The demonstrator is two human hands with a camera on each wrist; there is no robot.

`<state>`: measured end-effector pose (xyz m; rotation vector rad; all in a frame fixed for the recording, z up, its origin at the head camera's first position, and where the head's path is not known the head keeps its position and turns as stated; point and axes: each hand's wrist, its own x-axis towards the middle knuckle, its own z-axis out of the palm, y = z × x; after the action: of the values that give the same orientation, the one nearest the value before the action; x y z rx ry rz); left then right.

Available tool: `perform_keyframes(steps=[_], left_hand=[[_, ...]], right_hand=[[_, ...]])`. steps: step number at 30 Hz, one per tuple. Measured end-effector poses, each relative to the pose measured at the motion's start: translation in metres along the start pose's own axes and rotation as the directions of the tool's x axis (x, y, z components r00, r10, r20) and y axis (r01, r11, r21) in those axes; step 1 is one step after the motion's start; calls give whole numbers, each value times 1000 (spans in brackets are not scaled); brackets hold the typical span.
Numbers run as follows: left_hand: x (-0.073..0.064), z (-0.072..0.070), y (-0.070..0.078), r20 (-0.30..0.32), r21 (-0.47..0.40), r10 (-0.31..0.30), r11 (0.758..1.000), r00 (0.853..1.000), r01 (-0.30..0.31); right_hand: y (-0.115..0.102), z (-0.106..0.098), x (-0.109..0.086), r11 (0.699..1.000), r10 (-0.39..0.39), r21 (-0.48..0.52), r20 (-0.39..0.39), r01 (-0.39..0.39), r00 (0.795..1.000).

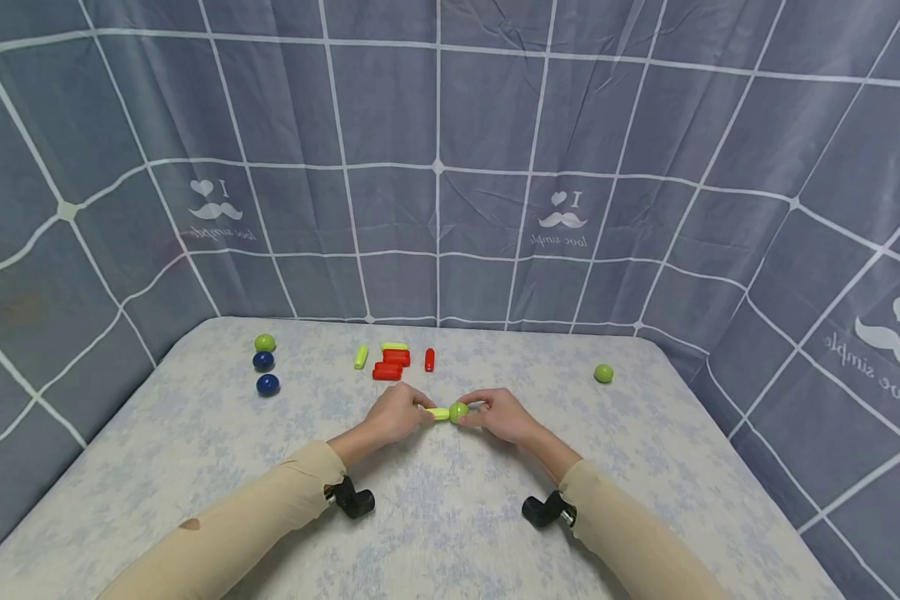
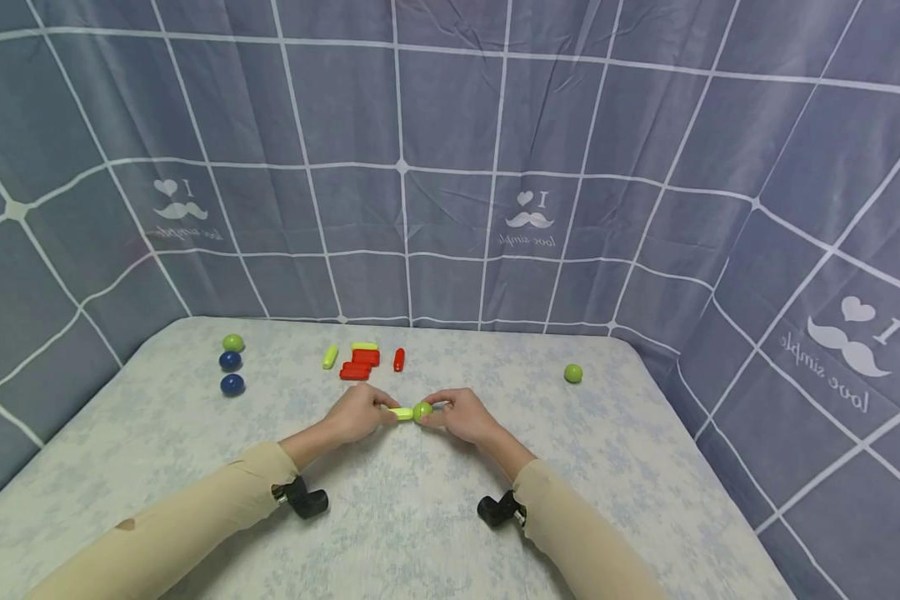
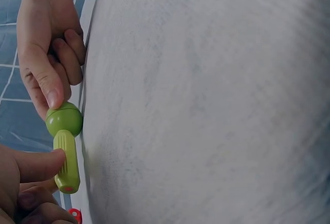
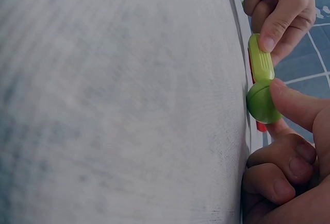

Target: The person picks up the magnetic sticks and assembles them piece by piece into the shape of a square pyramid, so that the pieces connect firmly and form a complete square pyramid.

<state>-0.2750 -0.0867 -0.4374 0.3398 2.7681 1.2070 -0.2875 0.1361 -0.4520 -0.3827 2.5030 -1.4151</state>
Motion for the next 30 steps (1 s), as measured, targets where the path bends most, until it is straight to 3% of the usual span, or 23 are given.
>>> perform_keyframes(steps=[21, 30], left_hand=[[-2, 4, -5, 2, -25, -10, 1000, 1000, 10], [-5, 1, -4, -45, -33, -43, 999, 998, 41]], right_hand=[[3, 3, 2, 999, 13, -29, 3, -13, 1000], [4, 1, 2, 999, 16, -27, -10, -16, 1000]])
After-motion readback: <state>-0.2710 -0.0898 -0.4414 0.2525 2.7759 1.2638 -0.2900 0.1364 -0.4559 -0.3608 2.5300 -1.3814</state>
